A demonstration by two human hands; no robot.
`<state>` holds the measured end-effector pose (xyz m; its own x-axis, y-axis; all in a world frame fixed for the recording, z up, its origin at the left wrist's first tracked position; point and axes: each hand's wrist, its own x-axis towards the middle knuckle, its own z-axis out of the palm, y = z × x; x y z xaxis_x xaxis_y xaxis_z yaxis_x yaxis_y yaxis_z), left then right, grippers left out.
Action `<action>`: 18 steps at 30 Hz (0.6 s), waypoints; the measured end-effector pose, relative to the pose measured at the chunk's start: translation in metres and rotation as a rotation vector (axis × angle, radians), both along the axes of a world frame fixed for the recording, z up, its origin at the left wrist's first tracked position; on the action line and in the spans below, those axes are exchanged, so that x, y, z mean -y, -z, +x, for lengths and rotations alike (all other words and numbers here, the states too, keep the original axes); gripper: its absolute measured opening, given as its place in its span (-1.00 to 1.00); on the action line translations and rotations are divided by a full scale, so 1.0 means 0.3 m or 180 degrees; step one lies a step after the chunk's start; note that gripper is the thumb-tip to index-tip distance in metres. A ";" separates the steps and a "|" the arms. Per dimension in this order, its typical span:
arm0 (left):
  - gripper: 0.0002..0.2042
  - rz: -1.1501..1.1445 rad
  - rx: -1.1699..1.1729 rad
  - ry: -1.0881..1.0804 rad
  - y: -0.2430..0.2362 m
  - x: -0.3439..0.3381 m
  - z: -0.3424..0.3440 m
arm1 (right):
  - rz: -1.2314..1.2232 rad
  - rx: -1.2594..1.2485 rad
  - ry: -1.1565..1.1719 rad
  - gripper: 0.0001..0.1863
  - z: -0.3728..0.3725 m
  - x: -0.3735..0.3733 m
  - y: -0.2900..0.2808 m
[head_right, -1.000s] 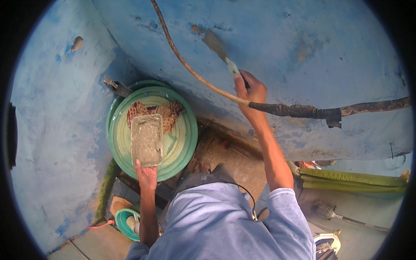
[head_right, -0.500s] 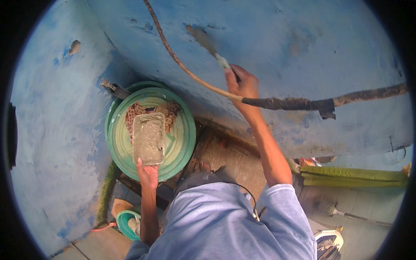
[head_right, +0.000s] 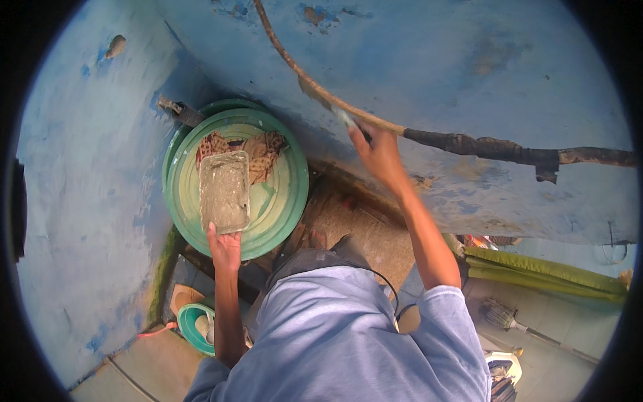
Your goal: The person applies a gray paste to a damaged blue wall using a trowel and a small container. They repeatedly scoop paste and spread it over the wall surface. Later, they move a ladder, pour water from a bottle into a bucket, and wipe a green basin with a cloth.
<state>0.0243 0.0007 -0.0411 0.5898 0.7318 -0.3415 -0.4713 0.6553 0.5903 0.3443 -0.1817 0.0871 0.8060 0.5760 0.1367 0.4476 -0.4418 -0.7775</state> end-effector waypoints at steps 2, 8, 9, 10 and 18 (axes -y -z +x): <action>-0.38 0.0003 -0.0028 -0.0013 0.017 -0.008 -0.003 | -0.0082 -0.0067 -0.0132 -0.70 -0.073 0.042 0.026; -0.44 -0.0038 0.0052 0.0093 0.059 -0.014 0.033 | -0.0204 -0.0485 -0.0646 -0.71 -0.276 0.025 -0.011; -0.46 -0.0072 0.0066 0.0073 0.061 -0.009 0.041 | -0.0177 -0.0521 -0.0753 -0.71 -0.296 0.016 -0.022; -0.48 -0.0089 0.0081 0.0055 0.063 -0.003 0.048 | -0.0237 -0.0463 -0.0833 -0.71 -0.311 0.006 -0.030; -0.46 0.0195 -0.0131 0.0036 0.049 0.045 0.065 | -0.0387 0.0124 -0.1149 -0.74 -0.376 -0.043 -0.024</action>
<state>0.0439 -0.0126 -0.0559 0.5846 0.7454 -0.3203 -0.4386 0.6225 0.6482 0.2315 -0.1688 0.0944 0.5439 0.8357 0.0765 0.6194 -0.3382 -0.7085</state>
